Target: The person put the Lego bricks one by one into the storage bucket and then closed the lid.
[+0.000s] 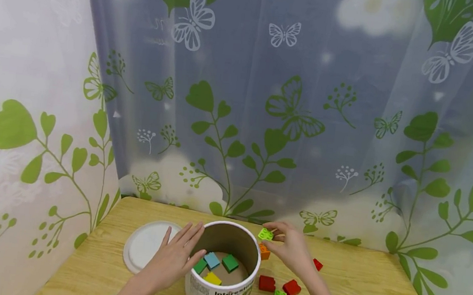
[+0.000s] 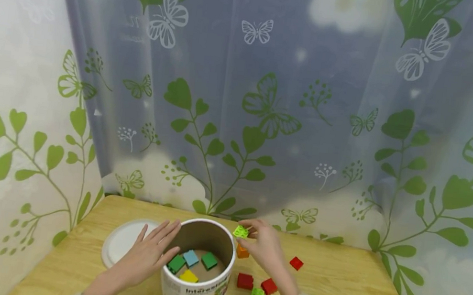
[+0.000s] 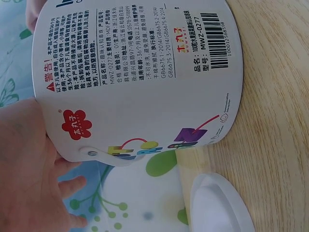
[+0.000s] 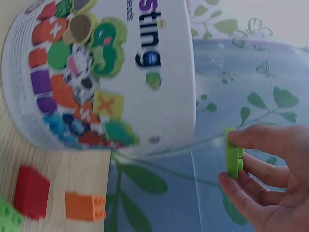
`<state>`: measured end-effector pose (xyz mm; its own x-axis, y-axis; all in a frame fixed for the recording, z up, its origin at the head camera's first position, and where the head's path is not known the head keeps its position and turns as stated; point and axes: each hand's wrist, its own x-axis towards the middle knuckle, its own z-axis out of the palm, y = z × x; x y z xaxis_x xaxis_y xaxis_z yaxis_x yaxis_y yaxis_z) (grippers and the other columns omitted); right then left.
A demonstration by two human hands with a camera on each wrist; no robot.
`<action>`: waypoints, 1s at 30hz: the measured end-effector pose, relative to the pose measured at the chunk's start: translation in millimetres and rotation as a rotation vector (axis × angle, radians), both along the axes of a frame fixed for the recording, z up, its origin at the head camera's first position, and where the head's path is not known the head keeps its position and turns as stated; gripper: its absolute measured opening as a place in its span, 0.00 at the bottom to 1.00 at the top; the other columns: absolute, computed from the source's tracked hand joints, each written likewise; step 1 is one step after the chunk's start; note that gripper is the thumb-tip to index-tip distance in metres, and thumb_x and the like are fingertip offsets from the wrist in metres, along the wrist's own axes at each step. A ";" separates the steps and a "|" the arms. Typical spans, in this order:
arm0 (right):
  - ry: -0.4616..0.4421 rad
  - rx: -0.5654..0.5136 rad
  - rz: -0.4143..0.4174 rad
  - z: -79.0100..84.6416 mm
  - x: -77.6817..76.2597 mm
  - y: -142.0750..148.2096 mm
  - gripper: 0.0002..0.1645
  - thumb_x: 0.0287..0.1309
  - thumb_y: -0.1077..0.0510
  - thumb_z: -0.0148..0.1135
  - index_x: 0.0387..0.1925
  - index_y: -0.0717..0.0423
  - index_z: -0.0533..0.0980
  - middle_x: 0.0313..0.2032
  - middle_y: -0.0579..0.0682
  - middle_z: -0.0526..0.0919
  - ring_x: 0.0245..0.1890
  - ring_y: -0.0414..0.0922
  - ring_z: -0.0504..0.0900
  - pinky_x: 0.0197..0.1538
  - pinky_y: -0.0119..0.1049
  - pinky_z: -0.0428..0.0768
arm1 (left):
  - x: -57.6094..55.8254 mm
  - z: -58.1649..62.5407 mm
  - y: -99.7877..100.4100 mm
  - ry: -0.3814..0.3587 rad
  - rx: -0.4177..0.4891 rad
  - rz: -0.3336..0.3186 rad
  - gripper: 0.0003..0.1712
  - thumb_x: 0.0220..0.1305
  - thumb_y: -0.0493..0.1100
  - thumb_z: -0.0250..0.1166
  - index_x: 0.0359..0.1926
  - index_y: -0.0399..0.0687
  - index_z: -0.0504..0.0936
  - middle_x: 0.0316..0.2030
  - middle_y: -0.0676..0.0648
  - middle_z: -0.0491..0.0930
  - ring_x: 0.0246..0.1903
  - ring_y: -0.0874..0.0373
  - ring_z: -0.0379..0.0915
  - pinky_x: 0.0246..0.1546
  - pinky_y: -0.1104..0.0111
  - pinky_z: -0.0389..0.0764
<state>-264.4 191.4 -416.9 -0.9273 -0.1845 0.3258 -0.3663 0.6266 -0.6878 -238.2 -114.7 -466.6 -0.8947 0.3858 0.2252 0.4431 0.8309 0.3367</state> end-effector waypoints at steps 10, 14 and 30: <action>0.067 0.023 0.110 -1.9 -3.3 -33.9 0.19 0.53 0.65 0.76 0.48 0.59 0.84 0.41 0.50 0.81 0.40 0.48 0.84 0.46 0.41 0.86 | -0.3 0.5 0.0 0.008 0.002 -0.002 0.37 0.79 0.59 0.48 0.79 0.46 0.57 0.78 0.46 0.55 0.78 0.45 0.46 0.72 0.34 0.41; 0.052 0.048 0.137 -7.9 -5.8 -44.4 0.19 0.53 0.65 0.77 0.48 0.59 0.84 0.40 0.49 0.80 0.40 0.49 0.84 0.45 0.44 0.86 | 0.3 0.0 0.0 0.021 -0.004 0.001 0.37 0.79 0.59 0.49 0.79 0.45 0.57 0.78 0.46 0.56 0.78 0.45 0.47 0.72 0.34 0.42; -0.013 0.119 0.251 -27.0 -4.0 -62.5 0.19 0.56 0.66 0.74 0.50 0.65 0.83 0.46 0.56 0.81 0.42 0.52 0.86 0.42 0.37 0.87 | -0.8 1.2 -0.8 -0.024 0.008 0.003 0.38 0.79 0.63 0.44 0.80 0.48 0.56 0.79 0.47 0.54 0.78 0.46 0.45 0.72 0.34 0.41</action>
